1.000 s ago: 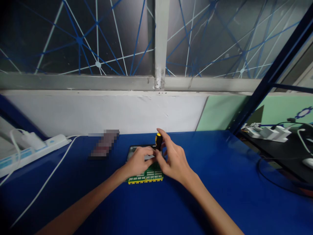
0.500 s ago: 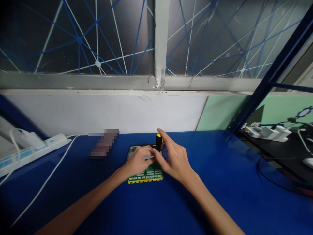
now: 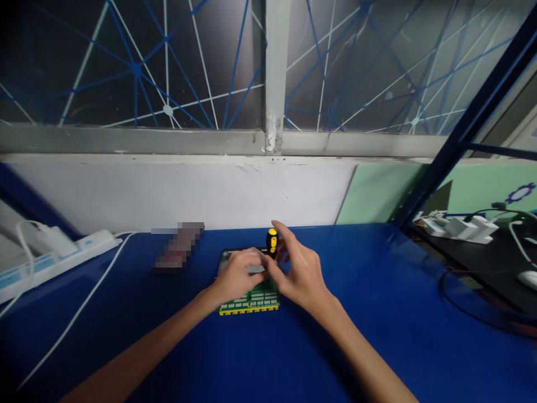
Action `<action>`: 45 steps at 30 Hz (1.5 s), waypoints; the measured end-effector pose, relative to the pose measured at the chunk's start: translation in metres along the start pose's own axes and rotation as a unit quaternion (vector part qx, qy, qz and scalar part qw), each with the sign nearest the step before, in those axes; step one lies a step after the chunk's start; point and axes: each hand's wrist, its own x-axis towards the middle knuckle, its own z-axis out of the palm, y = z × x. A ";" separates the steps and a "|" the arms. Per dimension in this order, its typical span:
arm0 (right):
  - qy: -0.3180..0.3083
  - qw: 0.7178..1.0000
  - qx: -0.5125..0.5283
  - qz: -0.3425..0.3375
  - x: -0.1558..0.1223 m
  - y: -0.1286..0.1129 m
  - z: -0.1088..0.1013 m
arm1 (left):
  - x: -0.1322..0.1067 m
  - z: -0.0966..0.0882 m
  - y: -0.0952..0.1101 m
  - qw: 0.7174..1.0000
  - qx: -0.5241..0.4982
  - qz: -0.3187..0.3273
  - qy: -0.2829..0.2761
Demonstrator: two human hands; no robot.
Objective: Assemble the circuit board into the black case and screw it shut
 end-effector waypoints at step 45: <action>0.011 0.998 -0.043 -0.041 -0.001 0.001 -0.002 | -0.002 0.002 0.007 1.000 0.006 0.010 -0.006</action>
